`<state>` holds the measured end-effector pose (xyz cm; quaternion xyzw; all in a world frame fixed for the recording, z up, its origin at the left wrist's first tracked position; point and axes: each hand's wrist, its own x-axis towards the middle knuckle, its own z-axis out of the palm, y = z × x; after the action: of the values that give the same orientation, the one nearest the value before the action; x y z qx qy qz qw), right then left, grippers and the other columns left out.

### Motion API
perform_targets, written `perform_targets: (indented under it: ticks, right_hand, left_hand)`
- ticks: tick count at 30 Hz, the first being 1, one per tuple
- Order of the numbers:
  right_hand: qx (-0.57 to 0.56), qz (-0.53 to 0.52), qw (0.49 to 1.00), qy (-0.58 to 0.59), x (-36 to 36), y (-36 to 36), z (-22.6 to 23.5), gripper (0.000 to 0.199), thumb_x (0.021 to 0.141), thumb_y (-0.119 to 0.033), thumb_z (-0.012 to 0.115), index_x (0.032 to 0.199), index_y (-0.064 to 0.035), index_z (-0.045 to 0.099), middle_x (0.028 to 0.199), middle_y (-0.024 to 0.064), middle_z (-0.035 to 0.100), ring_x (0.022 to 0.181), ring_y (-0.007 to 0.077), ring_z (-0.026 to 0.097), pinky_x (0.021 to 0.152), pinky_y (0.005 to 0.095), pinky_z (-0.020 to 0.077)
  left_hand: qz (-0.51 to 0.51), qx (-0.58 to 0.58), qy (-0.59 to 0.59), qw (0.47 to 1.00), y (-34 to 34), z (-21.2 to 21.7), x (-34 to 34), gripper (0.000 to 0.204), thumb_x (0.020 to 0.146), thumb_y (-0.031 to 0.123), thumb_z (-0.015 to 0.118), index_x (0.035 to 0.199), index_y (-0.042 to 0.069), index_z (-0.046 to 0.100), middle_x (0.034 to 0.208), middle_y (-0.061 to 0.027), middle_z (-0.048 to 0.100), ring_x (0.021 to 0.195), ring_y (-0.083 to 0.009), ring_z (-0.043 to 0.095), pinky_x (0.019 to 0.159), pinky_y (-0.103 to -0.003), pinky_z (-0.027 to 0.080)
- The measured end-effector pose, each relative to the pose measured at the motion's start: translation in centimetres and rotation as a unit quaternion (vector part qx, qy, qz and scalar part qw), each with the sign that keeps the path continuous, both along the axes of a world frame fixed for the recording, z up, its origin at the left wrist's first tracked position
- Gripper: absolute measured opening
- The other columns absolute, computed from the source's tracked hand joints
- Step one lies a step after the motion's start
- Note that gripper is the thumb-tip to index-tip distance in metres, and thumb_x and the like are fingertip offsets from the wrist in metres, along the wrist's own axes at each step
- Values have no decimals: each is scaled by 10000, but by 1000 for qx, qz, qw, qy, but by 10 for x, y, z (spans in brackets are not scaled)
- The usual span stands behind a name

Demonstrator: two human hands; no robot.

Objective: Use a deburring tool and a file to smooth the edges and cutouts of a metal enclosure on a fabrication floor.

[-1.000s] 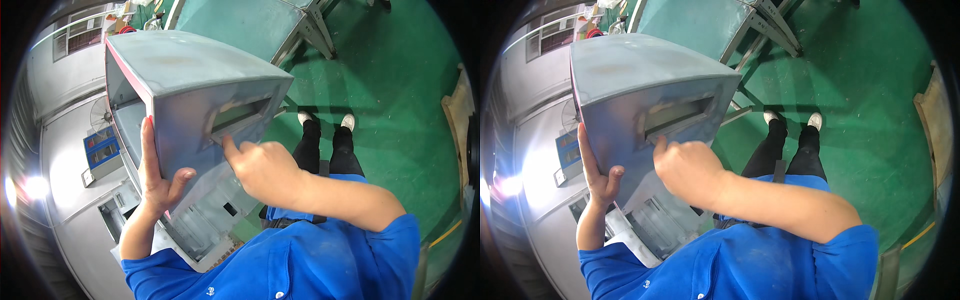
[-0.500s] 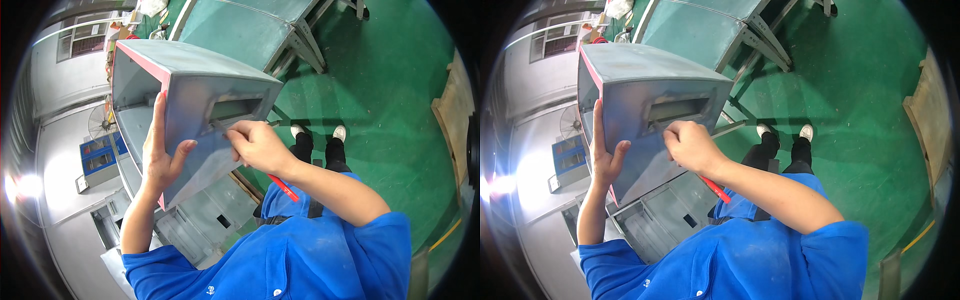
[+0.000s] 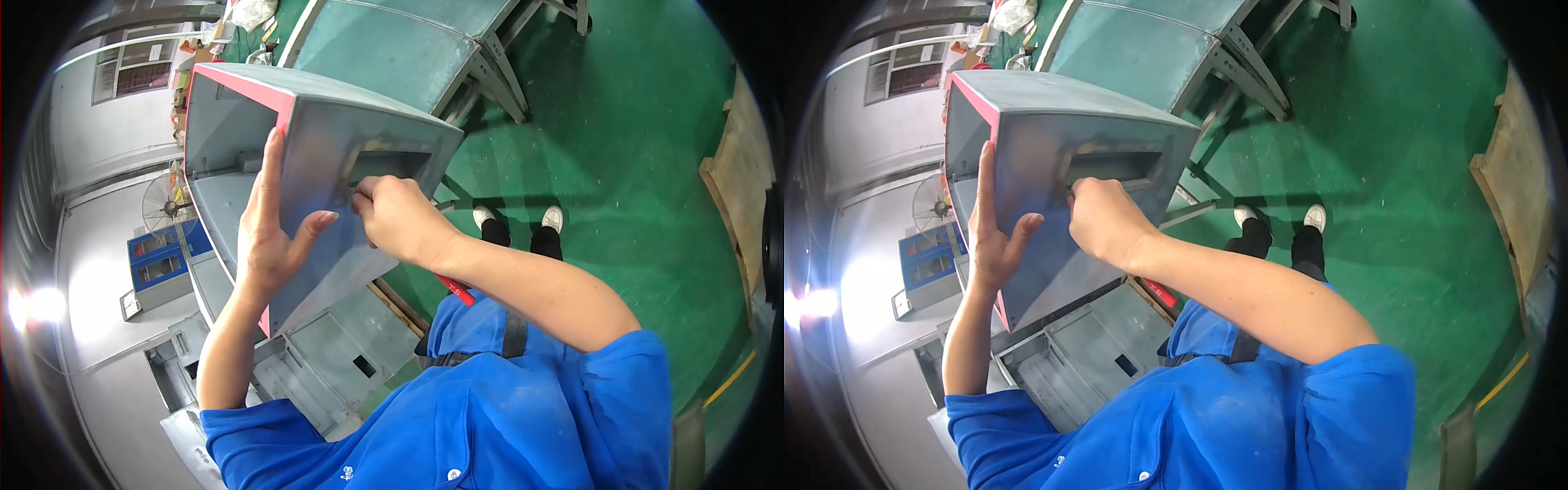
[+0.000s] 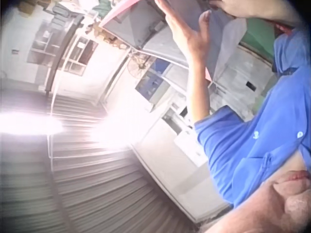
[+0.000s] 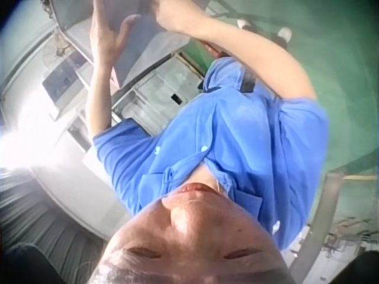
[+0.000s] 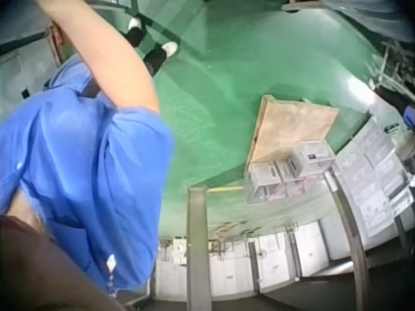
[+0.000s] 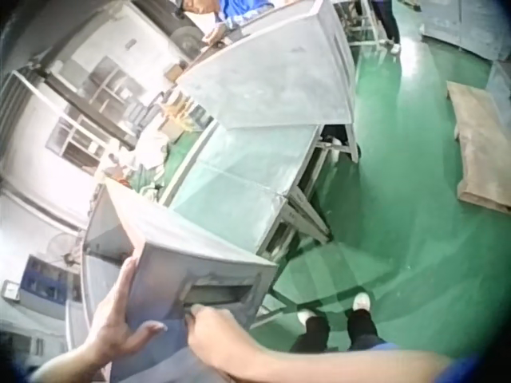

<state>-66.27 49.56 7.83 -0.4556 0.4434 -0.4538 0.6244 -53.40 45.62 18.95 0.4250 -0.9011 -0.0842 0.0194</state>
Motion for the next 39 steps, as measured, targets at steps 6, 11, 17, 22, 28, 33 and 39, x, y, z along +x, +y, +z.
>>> perform_targets:
  ticks: [6,11,17,22,28,33,39]
  right_hand:
    - [2,27,999,30,-3,1,7,214,827,-119,457,826,63,567,600,197,555,576,303,580,581,373,436]
    - [17,39,999,27,-13,-1,9,244,827,-141,436,866,47,586,571,158,560,545,246,576,571,343,441]
    - [2,22,999,47,-14,-12,7,244,816,-134,429,835,52,586,552,134,556,538,211,567,555,320,436]
    - [-41,-13,996,77,-29,-18,6,242,817,-141,432,823,46,585,528,106,539,509,177,538,532,305,421]
    - [-34,9,996,80,-36,-23,7,239,826,-147,439,816,46,579,526,110,536,514,185,542,538,308,424]
    - [-8,8,999,48,-34,-21,7,242,830,-152,441,779,43,574,521,108,531,488,185,521,522,309,416]
    - [-45,-6,995,86,-33,-29,7,232,829,-157,454,766,32,575,528,110,532,491,185,521,514,313,411]
  left_hand:
    - [-3,9,12,1000,-3,1,4,866,685,287,674,1344,53,162,1327,-183,312,1164,-342,390,931,-377,361]
    - [-17,1,20,1000,-3,1,6,842,696,287,665,1344,62,178,1323,-176,324,1163,-341,391,928,-372,361]
    - [6,36,34,999,-3,5,5,825,703,305,656,1344,71,192,1323,-167,328,1180,-330,374,942,-368,346]
    - [5,42,49,998,-8,5,6,821,709,309,650,1345,71,189,1321,-168,331,1181,-327,375,952,-368,335]
    - [-5,38,38,999,-8,6,4,818,710,295,651,1343,60,189,1324,-168,327,1190,-327,364,955,-366,330]
    - [3,59,39,997,-8,5,10,816,708,292,653,1339,52,195,1317,-175,332,1188,-331,365,955,-366,330]
    - [9,77,52,996,-8,7,8,807,710,289,652,1337,56,201,1304,-176,347,1183,-333,370,949,-367,335]
